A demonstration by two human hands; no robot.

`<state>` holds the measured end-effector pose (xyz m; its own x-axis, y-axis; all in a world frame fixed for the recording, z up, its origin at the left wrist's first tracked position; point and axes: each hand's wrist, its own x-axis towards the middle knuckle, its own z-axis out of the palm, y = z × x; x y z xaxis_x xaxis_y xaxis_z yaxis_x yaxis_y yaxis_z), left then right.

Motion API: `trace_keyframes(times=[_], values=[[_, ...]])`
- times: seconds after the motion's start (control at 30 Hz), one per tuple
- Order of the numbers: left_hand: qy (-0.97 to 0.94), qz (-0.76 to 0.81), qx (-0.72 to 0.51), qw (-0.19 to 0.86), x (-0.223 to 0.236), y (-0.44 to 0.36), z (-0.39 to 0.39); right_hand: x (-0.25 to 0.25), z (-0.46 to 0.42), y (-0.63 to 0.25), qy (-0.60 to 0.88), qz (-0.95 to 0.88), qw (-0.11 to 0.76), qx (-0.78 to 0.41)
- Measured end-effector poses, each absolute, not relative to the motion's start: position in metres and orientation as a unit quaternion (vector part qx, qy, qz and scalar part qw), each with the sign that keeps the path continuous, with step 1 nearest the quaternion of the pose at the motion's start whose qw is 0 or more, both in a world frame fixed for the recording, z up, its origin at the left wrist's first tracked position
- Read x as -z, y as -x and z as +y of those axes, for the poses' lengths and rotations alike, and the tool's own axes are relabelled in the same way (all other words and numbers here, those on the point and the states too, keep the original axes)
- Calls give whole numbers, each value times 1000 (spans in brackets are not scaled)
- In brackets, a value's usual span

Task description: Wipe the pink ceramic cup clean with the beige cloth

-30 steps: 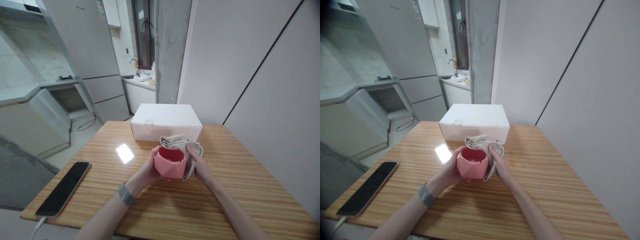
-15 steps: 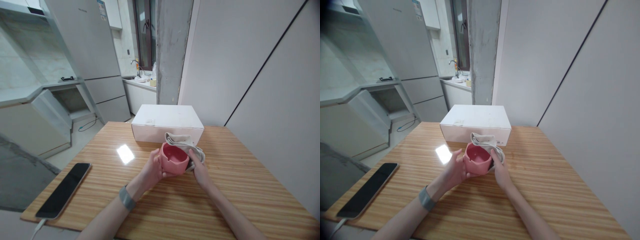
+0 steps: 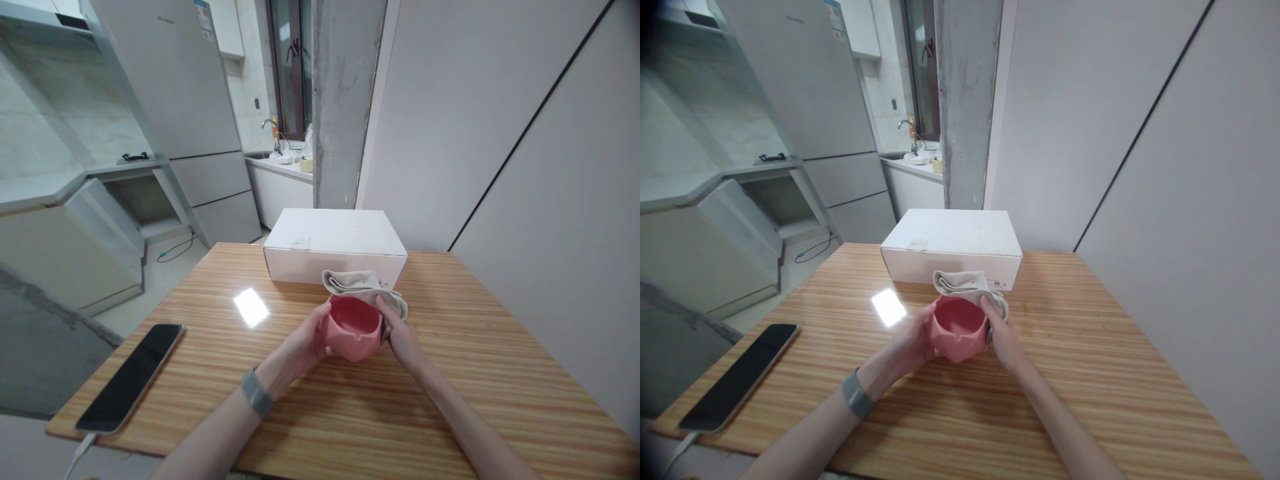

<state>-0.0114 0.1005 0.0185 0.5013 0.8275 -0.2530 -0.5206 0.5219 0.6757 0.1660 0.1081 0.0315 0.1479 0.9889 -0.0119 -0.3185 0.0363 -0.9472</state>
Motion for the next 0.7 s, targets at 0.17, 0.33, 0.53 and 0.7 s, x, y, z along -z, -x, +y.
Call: trace_keyframes(times=[0.17,0.33,0.53,0.7], values=[[-284,287,-458,792,-26,11,96,-33,99,-154,431,-450,613,-485],[-240,293,-418,826,-28,17,99,-33,100,-155,454,-412,620,-490],[-242,300,-350,853,-21,20,103,-29,106,-167,474,-378,607,-514],[-251,304,-396,829,-15,15,103,-18,111,-170,469,-357,594,-547]])
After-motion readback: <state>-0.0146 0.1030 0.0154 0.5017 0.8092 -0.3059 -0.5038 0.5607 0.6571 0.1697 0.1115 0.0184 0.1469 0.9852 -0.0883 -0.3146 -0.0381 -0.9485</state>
